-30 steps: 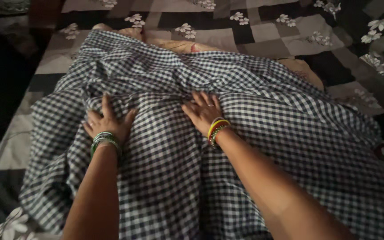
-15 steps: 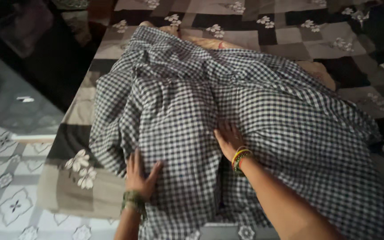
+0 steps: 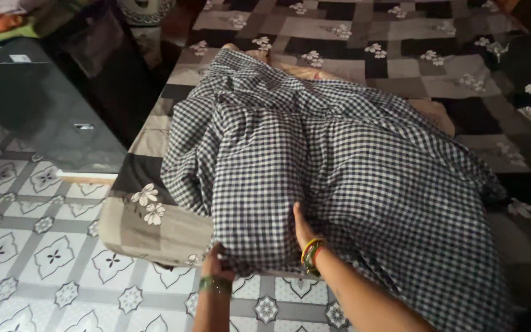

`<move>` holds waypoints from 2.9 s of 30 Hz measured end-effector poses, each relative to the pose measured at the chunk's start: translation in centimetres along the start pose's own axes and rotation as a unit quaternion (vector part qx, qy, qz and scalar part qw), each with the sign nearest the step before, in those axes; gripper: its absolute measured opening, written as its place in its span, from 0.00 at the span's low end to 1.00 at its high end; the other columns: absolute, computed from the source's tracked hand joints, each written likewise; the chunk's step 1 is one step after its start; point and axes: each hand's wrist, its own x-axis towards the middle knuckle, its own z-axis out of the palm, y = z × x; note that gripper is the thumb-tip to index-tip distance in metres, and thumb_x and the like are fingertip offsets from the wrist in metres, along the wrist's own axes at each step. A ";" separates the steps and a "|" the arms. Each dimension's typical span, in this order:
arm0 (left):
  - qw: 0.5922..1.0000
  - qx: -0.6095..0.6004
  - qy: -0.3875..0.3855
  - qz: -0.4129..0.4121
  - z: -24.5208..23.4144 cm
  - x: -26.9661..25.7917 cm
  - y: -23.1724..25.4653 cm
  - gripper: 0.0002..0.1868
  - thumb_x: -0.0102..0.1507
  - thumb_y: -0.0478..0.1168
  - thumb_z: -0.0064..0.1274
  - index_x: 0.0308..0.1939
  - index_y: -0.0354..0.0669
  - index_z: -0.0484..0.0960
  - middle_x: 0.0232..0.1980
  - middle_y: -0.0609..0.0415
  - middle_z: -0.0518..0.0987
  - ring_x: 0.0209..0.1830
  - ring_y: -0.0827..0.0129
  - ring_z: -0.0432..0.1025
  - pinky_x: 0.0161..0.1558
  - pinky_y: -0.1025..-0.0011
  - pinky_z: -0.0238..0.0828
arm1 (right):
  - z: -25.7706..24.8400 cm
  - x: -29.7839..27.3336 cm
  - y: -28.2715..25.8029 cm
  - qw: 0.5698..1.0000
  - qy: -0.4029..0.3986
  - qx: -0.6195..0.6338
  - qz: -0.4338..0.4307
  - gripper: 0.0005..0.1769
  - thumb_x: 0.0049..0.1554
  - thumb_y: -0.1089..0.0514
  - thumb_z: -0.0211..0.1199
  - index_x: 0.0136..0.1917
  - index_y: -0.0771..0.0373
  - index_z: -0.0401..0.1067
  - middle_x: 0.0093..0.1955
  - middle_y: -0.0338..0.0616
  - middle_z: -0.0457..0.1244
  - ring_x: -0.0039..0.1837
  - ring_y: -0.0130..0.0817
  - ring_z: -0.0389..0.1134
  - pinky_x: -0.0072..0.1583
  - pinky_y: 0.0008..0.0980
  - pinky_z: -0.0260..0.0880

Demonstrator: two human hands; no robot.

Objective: The person folds a large checkered cloth on a bed and then on the floor. They smooth out the fabric and fold it into a smaller rectangular shape.

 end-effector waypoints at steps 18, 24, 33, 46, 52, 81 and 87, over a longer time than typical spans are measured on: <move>0.956 0.163 -0.074 0.234 26.8 -18.9 12.6 0.53 0.52 0.31 0.59 0.78 0.63 0.53 0.68 0.44 0.73 0.60 0.48 0.71 0.51 0.41 0.70 | 0.7 -19.0 -15.1 0.578 0.160 -0.409 -0.688 0.18 0.54 0.32 0.64 0.40 0.45 0.80 0.60 0.63 0.67 0.72 0.57 0.60 0.74 0.41 0.51; 0.898 0.264 -0.285 0.205 29.1 -26.1 14.5 0.44 0.60 0.36 0.57 0.77 0.59 0.53 0.60 0.53 0.77 0.52 0.55 0.78 0.47 0.51 0.79 | -0.1 -14.6 -21.0 0.838 0.064 -0.297 -0.453 0.36 0.57 0.32 0.69 0.50 0.72 0.79 0.57 0.76 0.63 0.54 0.65 0.61 0.58 0.56 0.59; 0.836 0.335 -0.197 0.387 23.8 -14.6 20.1 0.26 0.72 0.47 0.52 0.70 0.36 0.77 0.37 0.41 0.83 0.27 0.58 0.71 0.30 0.58 0.64 | -6.9 -11.1 -30.5 0.936 0.160 -0.154 -0.273 0.53 0.60 0.20 0.54 0.51 0.80 0.77 0.47 0.64 0.67 0.51 0.48 0.65 0.53 0.48 0.63; 0.736 0.548 -0.118 0.379 26.0 -4.3 2.8 0.26 0.67 0.51 0.52 0.66 0.46 0.72 0.59 0.41 0.79 0.53 0.56 0.77 0.51 0.62 0.77 | -8.1 -10.9 -37.3 0.950 -0.027 0.027 -0.309 0.58 0.49 0.19 0.52 0.81 0.56 0.53 0.84 0.49 0.46 0.82 0.41 0.46 0.77 0.45 0.43; 0.762 0.480 -0.006 0.435 32.2 -6.3 5.1 0.19 0.62 0.49 0.56 0.50 0.41 0.84 0.42 0.45 0.85 0.38 0.61 0.78 0.41 0.62 0.77 | -8.5 -11.2 -39.2 0.951 -0.082 0.072 -0.290 0.57 0.48 0.20 0.50 0.83 0.48 0.46 0.85 0.36 0.41 0.81 0.41 0.43 0.76 0.46 0.42; 0.843 0.245 -0.216 0.427 39.2 -2.5 29.1 0.09 0.64 0.38 0.52 0.42 0.40 0.86 0.35 0.59 0.80 0.32 0.74 0.71 0.36 0.70 0.70 | 3.1 -10.8 -42.4 0.802 0.103 -0.347 -0.476 0.28 0.54 0.42 0.67 0.65 0.54 0.74 0.61 0.48 0.69 0.63 0.43 0.72 0.63 0.36 0.69; 0.850 0.258 -0.321 0.328 27.8 -16.3 23.4 0.33 0.71 0.66 0.42 0.22 0.50 0.74 0.15 0.61 0.67 0.13 0.75 0.59 0.18 0.73 0.53 | 3.5 -8.9 -42.6 0.781 0.129 -0.294 -0.536 0.35 0.52 0.39 0.72 0.65 0.60 0.73 0.64 0.53 0.69 0.65 0.43 0.70 0.65 0.37 0.67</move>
